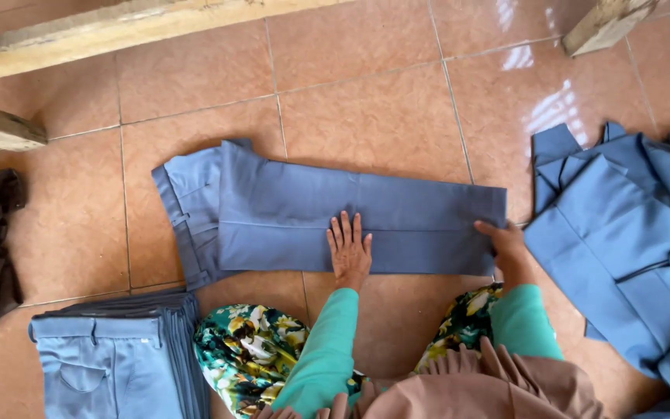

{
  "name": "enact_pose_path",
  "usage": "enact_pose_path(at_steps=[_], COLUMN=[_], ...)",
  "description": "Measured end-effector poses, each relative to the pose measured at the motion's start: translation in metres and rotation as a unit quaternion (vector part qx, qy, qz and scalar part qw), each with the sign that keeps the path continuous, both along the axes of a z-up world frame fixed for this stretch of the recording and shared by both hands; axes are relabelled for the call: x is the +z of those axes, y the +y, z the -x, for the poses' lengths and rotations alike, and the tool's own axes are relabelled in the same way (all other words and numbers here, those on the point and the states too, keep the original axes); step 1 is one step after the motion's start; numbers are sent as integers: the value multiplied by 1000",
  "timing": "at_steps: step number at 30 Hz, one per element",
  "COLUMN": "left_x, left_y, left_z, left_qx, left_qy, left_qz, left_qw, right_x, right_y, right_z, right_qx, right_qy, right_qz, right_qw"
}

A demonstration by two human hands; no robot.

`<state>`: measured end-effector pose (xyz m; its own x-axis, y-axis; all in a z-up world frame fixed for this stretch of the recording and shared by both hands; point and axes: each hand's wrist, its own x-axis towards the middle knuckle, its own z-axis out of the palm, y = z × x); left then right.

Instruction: Folding grey trousers into neat rectangles and stacking them.

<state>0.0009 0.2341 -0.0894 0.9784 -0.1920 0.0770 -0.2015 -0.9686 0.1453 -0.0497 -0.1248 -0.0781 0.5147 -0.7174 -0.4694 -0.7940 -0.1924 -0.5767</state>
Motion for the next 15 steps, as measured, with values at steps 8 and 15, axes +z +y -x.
enact_pose_path(at_steps=[8,15], left_x=[30,9], left_y=[-160,-289], left_z=[33,39], left_qx=[-105,-203], left_qy=[-23,140], left_qz=[132,180], left_qw=[985,952], right_x=[287,308], right_y=[-20,-21], right_z=[16,-13], right_qx=[-90,-64], right_qy=[-366,-373], right_qz=[-274,-242], right_qw=[885,893])
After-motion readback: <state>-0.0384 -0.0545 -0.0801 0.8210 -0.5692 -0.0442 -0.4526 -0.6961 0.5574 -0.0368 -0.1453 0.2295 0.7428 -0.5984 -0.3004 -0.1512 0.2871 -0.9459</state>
